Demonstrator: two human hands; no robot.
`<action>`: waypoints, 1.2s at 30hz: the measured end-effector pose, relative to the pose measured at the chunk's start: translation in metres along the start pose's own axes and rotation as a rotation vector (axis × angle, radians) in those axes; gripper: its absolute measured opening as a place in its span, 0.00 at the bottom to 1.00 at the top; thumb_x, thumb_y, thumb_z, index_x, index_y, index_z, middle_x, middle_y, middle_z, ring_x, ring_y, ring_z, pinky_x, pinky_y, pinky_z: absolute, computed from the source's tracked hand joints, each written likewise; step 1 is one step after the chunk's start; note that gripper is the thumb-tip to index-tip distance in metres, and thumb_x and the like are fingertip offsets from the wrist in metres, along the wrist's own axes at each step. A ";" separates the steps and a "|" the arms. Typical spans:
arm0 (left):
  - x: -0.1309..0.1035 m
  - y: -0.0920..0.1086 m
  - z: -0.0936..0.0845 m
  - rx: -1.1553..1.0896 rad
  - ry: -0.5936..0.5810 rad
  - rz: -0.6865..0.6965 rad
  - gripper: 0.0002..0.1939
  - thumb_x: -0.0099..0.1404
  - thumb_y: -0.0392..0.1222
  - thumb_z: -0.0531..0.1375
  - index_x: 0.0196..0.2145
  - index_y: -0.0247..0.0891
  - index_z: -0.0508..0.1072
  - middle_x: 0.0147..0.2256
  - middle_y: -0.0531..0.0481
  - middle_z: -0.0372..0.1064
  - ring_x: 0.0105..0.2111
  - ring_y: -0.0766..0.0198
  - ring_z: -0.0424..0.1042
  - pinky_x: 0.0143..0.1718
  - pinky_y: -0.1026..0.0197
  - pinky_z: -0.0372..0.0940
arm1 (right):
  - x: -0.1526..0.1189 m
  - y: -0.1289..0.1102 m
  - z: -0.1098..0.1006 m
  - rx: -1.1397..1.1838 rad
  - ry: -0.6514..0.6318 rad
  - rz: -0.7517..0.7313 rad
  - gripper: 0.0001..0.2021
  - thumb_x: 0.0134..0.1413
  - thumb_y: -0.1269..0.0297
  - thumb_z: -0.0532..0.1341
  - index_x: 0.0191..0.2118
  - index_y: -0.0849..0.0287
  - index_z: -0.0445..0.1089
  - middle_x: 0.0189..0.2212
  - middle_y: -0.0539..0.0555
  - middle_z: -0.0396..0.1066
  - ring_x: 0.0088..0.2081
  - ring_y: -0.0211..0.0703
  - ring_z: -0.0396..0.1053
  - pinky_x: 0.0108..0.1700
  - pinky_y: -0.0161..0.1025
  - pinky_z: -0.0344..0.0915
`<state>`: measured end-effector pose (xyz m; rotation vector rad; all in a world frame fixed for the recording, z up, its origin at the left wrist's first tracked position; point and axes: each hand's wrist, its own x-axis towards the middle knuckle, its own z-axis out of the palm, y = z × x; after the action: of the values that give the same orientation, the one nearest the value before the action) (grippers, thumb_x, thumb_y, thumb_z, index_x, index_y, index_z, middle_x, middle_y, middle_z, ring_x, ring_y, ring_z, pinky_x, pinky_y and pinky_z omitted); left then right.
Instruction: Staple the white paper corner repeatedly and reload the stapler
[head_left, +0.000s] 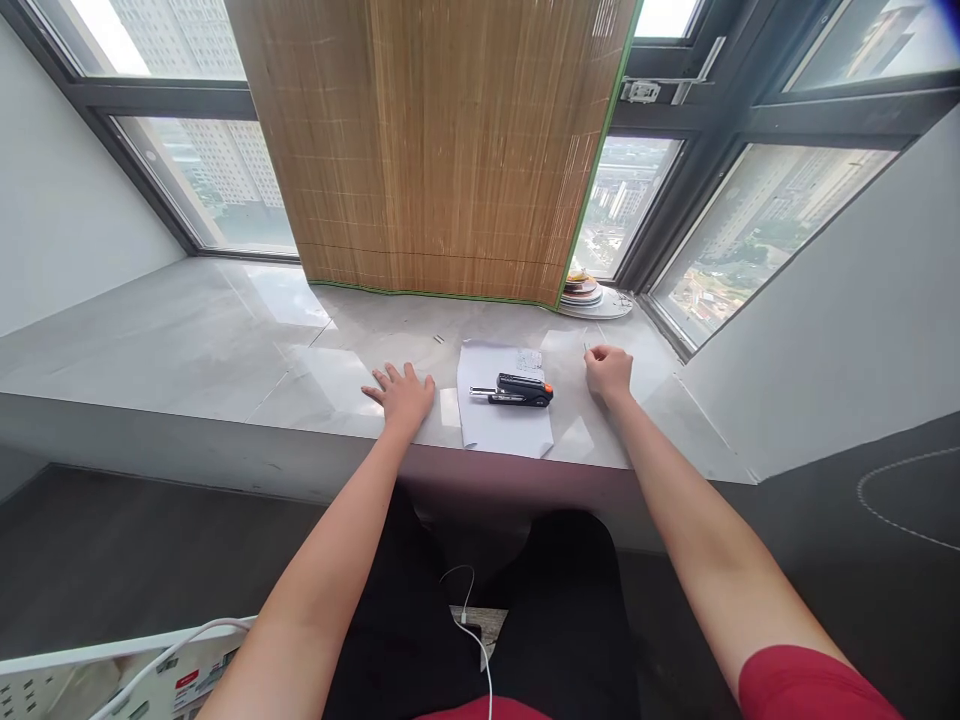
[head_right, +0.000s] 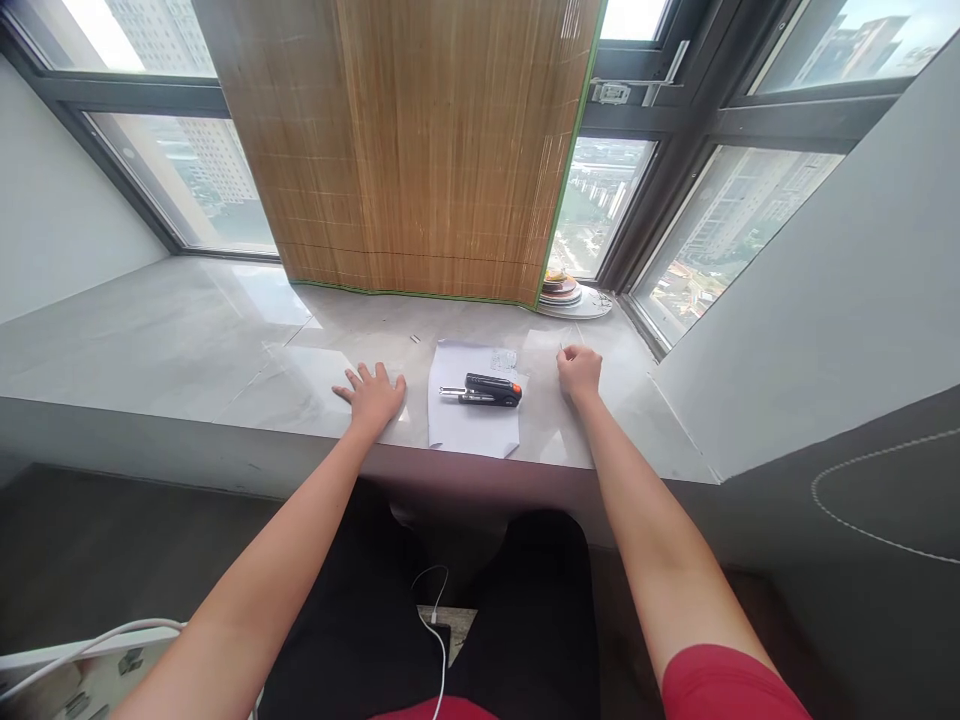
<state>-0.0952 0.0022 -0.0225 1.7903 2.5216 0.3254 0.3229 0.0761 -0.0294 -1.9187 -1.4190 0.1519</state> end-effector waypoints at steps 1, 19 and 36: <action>0.000 0.000 0.000 0.002 -0.002 -0.003 0.38 0.78 0.59 0.45 0.74 0.34 0.62 0.77 0.25 0.47 0.77 0.22 0.42 0.69 0.15 0.43 | -0.008 -0.004 0.001 -0.025 -0.011 -0.005 0.09 0.61 0.65 0.60 0.33 0.58 0.76 0.35 0.60 0.80 0.38 0.51 0.73 0.47 0.42 0.64; 0.089 0.038 -0.012 -0.140 -0.079 0.434 0.36 0.70 0.26 0.48 0.72 0.42 0.67 0.73 0.42 0.61 0.75 0.53 0.57 0.73 0.46 0.56 | -0.042 -0.027 0.015 -0.352 -0.216 -0.223 0.09 0.67 0.66 0.55 0.35 0.57 0.71 0.40 0.63 0.77 0.43 0.53 0.73 0.45 0.44 0.60; 0.011 0.049 0.008 -0.697 0.086 0.537 0.13 0.81 0.37 0.46 0.52 0.42 0.68 0.37 0.48 0.73 0.33 0.57 0.70 0.39 0.56 0.64 | -0.038 -0.026 0.011 -0.244 -0.223 -0.200 0.10 0.63 0.67 0.57 0.29 0.54 0.64 0.33 0.57 0.75 0.37 0.49 0.68 0.42 0.42 0.58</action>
<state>-0.0517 0.0289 -0.0200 2.0746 1.5780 1.1394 0.2823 0.0512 -0.0333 -1.9857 -1.8420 0.1035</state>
